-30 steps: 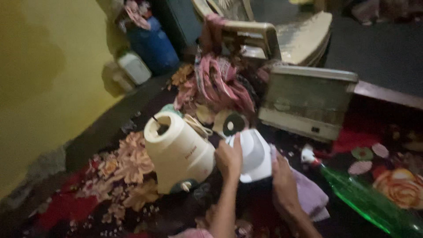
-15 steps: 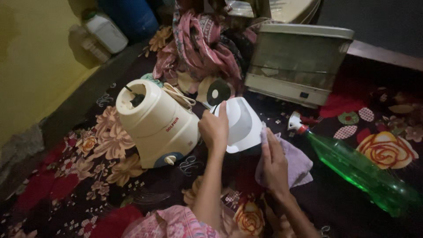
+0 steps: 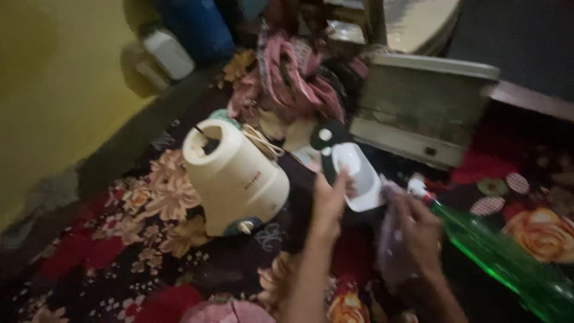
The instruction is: The person cleans a white electric kettle by spraying it with a liquid from a green bottle and wiping it with a cloth. They clean the lid, the inside, and the outside of the kettle.
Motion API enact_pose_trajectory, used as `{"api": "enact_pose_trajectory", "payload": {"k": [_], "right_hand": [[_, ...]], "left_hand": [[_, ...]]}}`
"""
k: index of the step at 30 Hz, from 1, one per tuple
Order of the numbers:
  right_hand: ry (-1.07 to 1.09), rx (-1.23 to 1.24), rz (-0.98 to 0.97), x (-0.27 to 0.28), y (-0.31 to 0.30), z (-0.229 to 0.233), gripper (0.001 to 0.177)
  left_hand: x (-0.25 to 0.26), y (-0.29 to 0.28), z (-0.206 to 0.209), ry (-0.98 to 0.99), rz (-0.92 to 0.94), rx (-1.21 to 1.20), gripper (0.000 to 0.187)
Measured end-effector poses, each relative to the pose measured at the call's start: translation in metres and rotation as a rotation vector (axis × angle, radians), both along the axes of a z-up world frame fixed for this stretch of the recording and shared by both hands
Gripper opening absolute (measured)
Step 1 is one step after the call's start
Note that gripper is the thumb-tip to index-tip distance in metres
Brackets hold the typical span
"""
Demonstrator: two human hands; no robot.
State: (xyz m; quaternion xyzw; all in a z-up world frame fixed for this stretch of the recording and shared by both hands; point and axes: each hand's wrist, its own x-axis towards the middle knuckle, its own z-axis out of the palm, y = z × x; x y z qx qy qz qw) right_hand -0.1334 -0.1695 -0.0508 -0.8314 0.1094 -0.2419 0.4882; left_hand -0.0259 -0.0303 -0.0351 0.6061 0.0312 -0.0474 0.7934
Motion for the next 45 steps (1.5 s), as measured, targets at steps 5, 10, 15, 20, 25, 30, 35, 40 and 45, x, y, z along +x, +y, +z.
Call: {"api": "enact_pose_trajectory", "payload": {"k": [5, 10, 15, 20, 25, 30, 35, 40, 45], "right_hand": [[-0.192, 0.402, -0.159, 0.003, -0.007, 0.018, 0.024], [-0.252, 0.28, -0.271, 0.009, -0.014, 0.061, 0.027], [0.215, 0.457, -0.183, 0.052, -0.031, 0.059, 0.036], [0.194, 0.954, 0.103, 0.067, -0.025, 0.026, 0.032], [0.252, 1.029, 0.321, 0.062, -0.019, 0.003, 0.034], [0.048, 1.165, 0.146, 0.076, -0.029, -0.032, 0.027], [-0.168, 0.668, -0.12, 0.064, -0.001, -0.039, 0.024], [-0.056, 0.308, 0.01, 0.011, 0.015, -0.016, 0.026], [-0.102, 0.541, 0.023, 0.036, 0.002, -0.027, 0.029]], "left_hand": [[-0.025, -0.027, 0.007, -0.1, 0.123, 0.144, 0.037], [-0.035, -0.032, 0.002, -0.363, 0.077, 0.588, 0.047], [-0.053, -0.044, 0.013, -0.374, 0.07, 0.786, 0.068], [-0.058, -0.041, 0.026, -0.387, 0.025, 0.877, 0.082], [-0.045, -0.043, 0.02, -0.366, -0.014, 0.736, 0.079], [-0.039, -0.063, 0.015, -0.477, 0.03, 0.856, 0.072], [-0.029, -0.066, 0.019, -0.496, 0.014, 0.938, 0.065], [0.005, -0.046, 0.005, -0.491, 0.055, 0.91, 0.061], [0.012, -0.052, -0.017, -0.591, 0.097, 0.844, 0.062]]}}
